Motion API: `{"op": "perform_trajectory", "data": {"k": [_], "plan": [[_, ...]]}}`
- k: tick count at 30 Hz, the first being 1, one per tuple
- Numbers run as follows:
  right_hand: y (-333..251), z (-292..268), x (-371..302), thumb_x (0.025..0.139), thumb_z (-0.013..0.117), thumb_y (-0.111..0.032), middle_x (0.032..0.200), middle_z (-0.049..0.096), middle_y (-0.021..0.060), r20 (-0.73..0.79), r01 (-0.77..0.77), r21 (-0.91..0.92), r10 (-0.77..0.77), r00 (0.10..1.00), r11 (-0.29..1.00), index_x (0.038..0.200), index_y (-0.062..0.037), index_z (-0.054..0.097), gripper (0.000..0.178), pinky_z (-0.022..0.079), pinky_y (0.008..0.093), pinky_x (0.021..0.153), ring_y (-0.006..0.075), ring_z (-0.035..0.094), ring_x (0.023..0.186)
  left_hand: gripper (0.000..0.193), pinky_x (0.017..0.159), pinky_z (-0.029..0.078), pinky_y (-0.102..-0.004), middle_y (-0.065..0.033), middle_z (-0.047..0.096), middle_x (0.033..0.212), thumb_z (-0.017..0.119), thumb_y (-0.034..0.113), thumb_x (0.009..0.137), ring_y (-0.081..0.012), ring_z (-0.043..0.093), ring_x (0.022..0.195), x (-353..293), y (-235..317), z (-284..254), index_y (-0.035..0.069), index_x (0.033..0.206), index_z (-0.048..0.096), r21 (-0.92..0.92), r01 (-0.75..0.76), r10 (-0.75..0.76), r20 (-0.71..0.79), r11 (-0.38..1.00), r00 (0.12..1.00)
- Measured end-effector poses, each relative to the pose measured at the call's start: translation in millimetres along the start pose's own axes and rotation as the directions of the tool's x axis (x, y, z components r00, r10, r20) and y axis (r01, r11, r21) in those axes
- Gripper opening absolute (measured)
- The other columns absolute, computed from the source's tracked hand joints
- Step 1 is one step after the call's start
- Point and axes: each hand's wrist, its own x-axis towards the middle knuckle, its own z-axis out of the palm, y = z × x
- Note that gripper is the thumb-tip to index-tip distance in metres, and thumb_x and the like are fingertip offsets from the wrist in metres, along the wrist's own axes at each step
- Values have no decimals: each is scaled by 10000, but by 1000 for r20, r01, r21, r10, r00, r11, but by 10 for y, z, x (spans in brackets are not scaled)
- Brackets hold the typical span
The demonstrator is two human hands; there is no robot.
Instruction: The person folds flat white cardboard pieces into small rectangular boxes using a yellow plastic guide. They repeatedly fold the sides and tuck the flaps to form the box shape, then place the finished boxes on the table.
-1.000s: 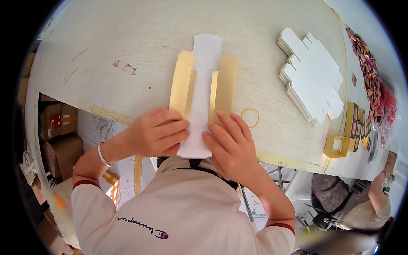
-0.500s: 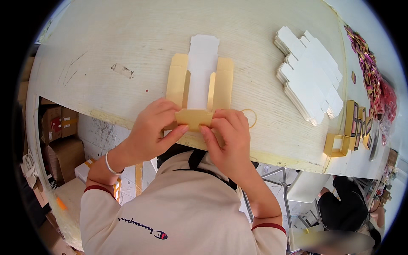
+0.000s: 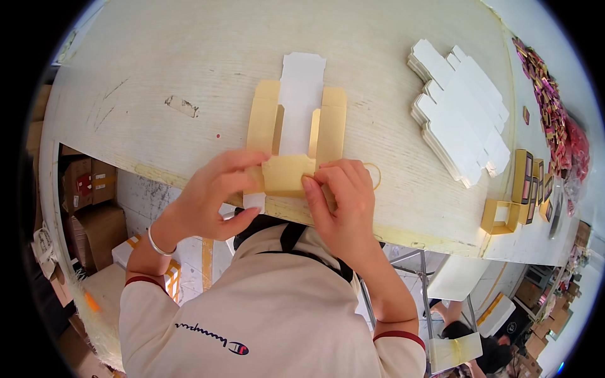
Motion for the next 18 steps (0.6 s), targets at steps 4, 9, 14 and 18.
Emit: {"op": "perform_trajectory", "data": {"k": [4, 9, 14, 18], "plan": [[99, -157, -20, 729, 706, 3, 999, 594, 117, 149, 78, 136, -98, 984, 988, 903, -39, 626, 196, 428, 388, 808, 316, 538, 961, 464, 865, 508, -385, -130, 565, 1244, 729, -14, 651, -322, 558, 1136, -114, -105, -150, 70, 1054, 514, -74, 7, 11, 241, 997, 970], [134, -287, -87, 645, 749, -7, 1172, 562, 119, 329, 246, 52, -250, 911, 968, 950, -78, 697, 318, 406, 440, 952, 344, 506, 1186, 247, 800, 546, -366, -92, 643, 1086, 734, 35, 685, -288, 575, 1148, -101, -162, -137, 60, 891, 601, 155, -222, 178, 254, 963, 951], [136, -276, -94, 624, 748, 7, 1187, 560, 130, 331, 328, -7, -307, 892, 945, 903, -65, 698, 292, 415, 472, 963, 364, 494, 1221, 127, 726, 545, -316, -30, 658, 995, 706, 87, 698, -211, 612, 1043, 51, -138, -142, 75, 797, 628, 205, -282, 228, 251, 937, 941], [106, -263, -111, 627, 736, 20, 1188, 563, 146, 349, 378, -81, -329, 878, 922, 913, -39, 671, 299, 422, 504, 978, 379, 476, 1254, 124, 681, 532, -300, 0, 656, 986, 704, 107, 701, -189, 614, 984, 159, -68, -98, 92, 806, 640, 286, -346, 247, 330, 894, 911]]}}
